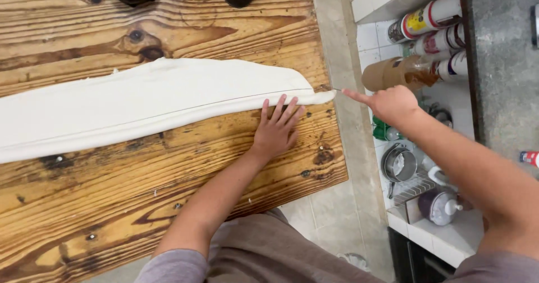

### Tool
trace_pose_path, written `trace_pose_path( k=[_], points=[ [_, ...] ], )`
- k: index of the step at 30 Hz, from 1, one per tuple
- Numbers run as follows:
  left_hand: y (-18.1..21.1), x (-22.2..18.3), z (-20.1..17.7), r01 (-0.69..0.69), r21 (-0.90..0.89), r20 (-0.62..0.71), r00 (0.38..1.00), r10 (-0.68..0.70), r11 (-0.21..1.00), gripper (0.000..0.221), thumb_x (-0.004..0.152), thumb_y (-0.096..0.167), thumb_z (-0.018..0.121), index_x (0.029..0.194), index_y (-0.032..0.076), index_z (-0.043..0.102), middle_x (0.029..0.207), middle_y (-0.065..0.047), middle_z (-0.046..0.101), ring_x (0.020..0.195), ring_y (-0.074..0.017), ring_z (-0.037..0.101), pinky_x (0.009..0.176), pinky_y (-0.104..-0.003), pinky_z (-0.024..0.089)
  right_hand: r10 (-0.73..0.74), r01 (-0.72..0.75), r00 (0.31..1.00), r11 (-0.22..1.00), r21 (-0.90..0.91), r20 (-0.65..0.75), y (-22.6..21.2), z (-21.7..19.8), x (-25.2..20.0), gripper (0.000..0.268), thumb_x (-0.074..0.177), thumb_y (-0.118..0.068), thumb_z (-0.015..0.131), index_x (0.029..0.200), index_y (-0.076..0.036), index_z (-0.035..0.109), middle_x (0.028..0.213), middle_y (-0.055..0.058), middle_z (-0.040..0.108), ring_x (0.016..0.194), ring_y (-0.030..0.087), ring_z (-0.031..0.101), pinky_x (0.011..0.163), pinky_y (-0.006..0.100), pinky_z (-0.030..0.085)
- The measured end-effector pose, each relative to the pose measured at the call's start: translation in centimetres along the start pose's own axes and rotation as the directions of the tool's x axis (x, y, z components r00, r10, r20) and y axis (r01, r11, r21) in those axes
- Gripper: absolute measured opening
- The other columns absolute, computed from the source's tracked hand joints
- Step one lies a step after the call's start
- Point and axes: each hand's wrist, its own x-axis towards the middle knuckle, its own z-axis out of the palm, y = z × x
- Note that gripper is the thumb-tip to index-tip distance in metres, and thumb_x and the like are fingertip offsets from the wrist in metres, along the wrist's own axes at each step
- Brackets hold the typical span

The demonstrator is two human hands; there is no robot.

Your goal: Cut strips of dough and roll them into long cylinders on a wooden table

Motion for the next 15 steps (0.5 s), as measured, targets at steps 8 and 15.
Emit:
trace_pose_path(
  k=[8,15],
  points=[
    [-0.3,3.9,-2.4,0.112,0.011,0.366,0.924,-0.108,0.994,0.068,0.108,0.052,0.03,0.168,0.029,0.009,0.174,-0.006,0.003,0.159,-0.0357,-0.004,0.121,-0.067,-0.006,0.289,-0.175,0.951,0.205,0.963,0.111,-12.1,-3.0,-0.6,0.069,0.107,-0.028,0.036,0.165,-0.038,0.001,0.095,0.031,0.073,0.098,0.048,0.072,0.083,0.059,0.058],
    [-1.6,6.8,-2.9,0.32,-0.199,0.455,0.867,-0.201,0.926,0.069,0.108,0.054,0.025,0.166,0.018,0.014,0.169,-0.01,0.018,0.158,-0.0319,0.01,0.124,-0.063,0.0,0.249,-0.126,0.958,-0.074,0.989,0.141,-13.6,-7.0,0.5,0.076,0.104,-0.013,0.034,0.167,-0.023,-0.008,0.108,0.037,0.069,0.105,0.052,0.069,0.084,0.057,0.056]
  ],
)
